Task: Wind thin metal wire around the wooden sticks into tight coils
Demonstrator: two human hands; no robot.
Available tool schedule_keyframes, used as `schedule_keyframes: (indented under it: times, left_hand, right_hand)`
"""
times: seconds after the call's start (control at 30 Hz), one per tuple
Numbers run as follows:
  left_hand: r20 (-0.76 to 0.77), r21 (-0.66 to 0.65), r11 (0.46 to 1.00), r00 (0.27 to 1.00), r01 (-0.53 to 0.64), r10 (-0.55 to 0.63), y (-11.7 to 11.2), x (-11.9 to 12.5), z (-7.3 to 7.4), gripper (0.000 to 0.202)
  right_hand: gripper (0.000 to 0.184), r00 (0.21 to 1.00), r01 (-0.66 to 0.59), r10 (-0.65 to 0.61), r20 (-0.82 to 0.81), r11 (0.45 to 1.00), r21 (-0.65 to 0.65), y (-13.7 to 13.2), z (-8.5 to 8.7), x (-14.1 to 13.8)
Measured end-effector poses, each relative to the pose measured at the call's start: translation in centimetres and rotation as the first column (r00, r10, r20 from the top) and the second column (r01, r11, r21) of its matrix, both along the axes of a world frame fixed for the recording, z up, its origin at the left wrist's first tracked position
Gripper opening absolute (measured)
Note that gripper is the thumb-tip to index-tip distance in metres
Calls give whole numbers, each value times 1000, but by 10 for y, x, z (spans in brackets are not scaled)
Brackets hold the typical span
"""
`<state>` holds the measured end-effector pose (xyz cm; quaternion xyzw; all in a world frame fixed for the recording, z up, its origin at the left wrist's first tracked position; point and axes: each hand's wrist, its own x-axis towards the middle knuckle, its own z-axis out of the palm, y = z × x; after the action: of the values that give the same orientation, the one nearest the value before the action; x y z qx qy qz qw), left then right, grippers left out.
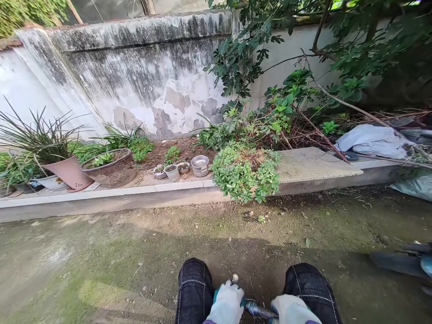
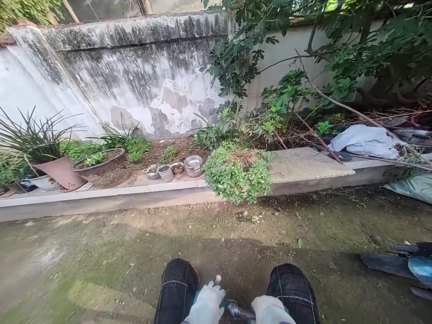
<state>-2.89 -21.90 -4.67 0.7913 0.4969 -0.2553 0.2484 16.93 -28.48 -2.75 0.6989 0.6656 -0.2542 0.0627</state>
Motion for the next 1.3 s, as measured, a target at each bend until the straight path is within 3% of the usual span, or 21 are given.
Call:
schedule_keyframes:
  times: [0.1,0.27,0.43,0.57,0.73,0.87,0.97,1.13,1.3]
  left_hand:
    - [-1,0,1000,1000,3,-3,-2,1,0,46]
    - [26,24,999,999,-25,25,-3,1,11,48]
    - [169,30,957,946,-287,278,-9,-3,33,51]
    - [396,-41,898,818,-439,418,-13,-10,37,53]
    - [608,-112,847,638,-519,472,-13,-9,16,29]
    - [695,-289,735,393,-614,602,-10,-4,0,18]
    - [709,-422,659,225,-623,668,-8,-2,2,15]
    - [720,-484,634,138,-604,680,-10,-1,16,15]
    - [703,-511,577,77,-637,707,-7,-3,22,10]
  right_hand:
    - [23,994,-87,90,62,995,-53,1,2,-3]
    - [23,993,-82,90,82,992,-101,9,1,-7]
    - [26,997,-49,52,56,997,-52,16,-14,0]
    - [27,999,32,-32,-15,999,7,12,-35,5]
    - [28,988,99,-95,-122,995,31,6,-45,3]
    - [24,927,191,-172,-333,981,26,4,-46,2]
    - [28,848,255,-218,-483,967,11,5,-52,3]
    - [33,815,311,-234,-530,948,61,9,-59,0]
    - [31,827,284,-208,-523,956,68,10,-49,-8]
